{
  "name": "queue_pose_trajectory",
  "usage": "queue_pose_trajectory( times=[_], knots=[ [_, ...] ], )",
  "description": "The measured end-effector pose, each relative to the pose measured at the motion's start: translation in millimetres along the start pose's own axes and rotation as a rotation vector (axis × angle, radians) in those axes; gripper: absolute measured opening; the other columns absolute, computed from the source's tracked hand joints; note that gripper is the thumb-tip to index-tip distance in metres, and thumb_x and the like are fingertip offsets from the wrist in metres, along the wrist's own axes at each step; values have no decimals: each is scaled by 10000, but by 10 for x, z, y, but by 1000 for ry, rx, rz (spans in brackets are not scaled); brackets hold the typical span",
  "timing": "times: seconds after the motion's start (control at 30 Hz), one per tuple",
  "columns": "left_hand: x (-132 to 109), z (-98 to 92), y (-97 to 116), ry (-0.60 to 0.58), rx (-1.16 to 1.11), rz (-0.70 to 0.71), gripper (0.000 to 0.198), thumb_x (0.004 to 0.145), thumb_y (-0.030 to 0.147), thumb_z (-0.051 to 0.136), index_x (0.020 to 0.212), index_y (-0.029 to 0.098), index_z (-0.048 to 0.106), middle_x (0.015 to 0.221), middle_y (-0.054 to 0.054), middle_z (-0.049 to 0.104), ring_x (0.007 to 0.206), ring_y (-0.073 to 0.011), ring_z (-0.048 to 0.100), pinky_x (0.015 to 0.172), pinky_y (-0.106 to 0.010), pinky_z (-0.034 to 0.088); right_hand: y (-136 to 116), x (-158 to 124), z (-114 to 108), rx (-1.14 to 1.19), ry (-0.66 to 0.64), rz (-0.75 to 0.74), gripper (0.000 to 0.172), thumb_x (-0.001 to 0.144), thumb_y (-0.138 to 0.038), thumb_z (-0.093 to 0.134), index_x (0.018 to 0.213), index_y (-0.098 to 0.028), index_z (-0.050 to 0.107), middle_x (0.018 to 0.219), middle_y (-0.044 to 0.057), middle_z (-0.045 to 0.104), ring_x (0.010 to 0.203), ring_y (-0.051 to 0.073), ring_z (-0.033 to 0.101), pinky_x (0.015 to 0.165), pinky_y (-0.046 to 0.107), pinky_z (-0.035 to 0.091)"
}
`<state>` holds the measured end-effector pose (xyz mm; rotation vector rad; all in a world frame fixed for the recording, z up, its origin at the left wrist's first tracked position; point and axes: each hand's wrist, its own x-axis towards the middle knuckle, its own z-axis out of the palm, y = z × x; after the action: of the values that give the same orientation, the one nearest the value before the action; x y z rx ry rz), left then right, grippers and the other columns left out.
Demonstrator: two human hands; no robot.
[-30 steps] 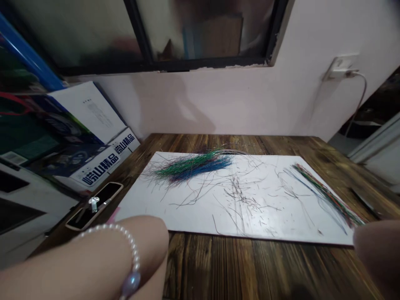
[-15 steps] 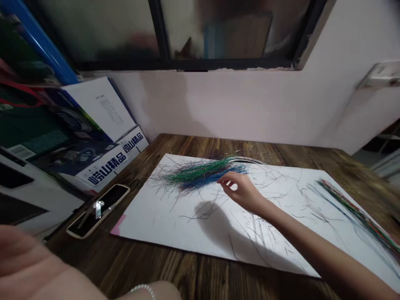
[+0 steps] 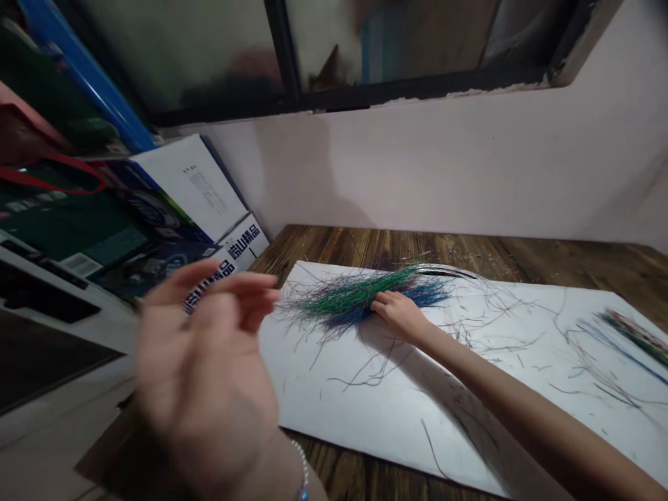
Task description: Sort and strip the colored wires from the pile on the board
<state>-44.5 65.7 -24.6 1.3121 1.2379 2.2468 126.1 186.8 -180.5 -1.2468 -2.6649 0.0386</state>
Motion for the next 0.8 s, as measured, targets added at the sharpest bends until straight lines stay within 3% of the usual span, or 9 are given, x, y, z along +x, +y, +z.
queue_pose_trajectory(
  times=[0.03, 0.17, 0.3, 0.37, 0.5, 0.63, 0.8],
  knots=[
    [26, 91, -89, -79, 8, -47, 168, 844, 207, 536, 1006, 211, 583, 771, 7, 637, 706, -114, 599, 696, -243, 495, 11, 7, -11, 7, 5, -5, 124, 908, -240, 548, 943, -147, 622, 983, 44, 637, 887, 170, 614, 792, 372, 514],
    [30, 350, -673, -678, 350, -219, 128, 831, 249, 567, 950, 211, 595, 884, -27, 670, 836, -156, 629, 758, -288, 504, 57, 11, -48, 60, 49, 1, 128, 912, -244, 541, 907, -145, 621, 941, 36, 638, 843, 156, 615, 748, 341, 523],
    [-86, 476, -1211, -1010, 417, -271, 224, 644, 98, 695, 835, 215, 676, 846, -17, 712, 822, -195, 648, 747, -313, 506, 85, -15, -70, 139, 95, 17, 138, 912, -256, 542, 908, -142, 619, 884, 24, 639, 754, 134, 617, 676, 302, 529],
    [-126, 487, -1366, -1063, 445, -280, 285, 633, 40, 659, 860, 212, 681, 854, -17, 718, 829, -191, 650, 751, -308, 500, 95, -34, -86, 184, 128, 22, 132, 910, -247, 547, 895, -139, 621, 849, 15, 638, 721, 127, 615, 658, 293, 527],
    [-98, 422, -1520, -1082, 530, -297, 201, 630, 35, 635, 755, 174, 707, 782, -50, 724, 775, -210, 655, 745, -328, 487, 122, -66, -137, 296, 242, 27, 112, 902, -192, 547, 849, -139, 629, 809, 7, 636, 706, 124, 607, 649, 284, 515],
    [-37, 347, -1562, -1086, 537, -292, 186, 707, 84, 568, 725, 183, 724, 776, -43, 731, 773, -197, 660, 758, -315, 482, 146, -91, -212, 450, 378, 31, 99, 856, -151, 581, 801, -149, 663, 767, 25, 659, 683, 136, 613, 624, 263, 493],
    [-46, 361, -1529, -1087, 504, -280, 137, 717, 151, 614, 754, 205, 735, 796, -40, 737, 765, -203, 664, 738, -323, 496, 128, -132, -331, 639, 498, 67, 137, 822, -148, 575, 771, -182, 697, 731, 51, 689, 649, 157, 634, 566, 240, 496]
  ],
)
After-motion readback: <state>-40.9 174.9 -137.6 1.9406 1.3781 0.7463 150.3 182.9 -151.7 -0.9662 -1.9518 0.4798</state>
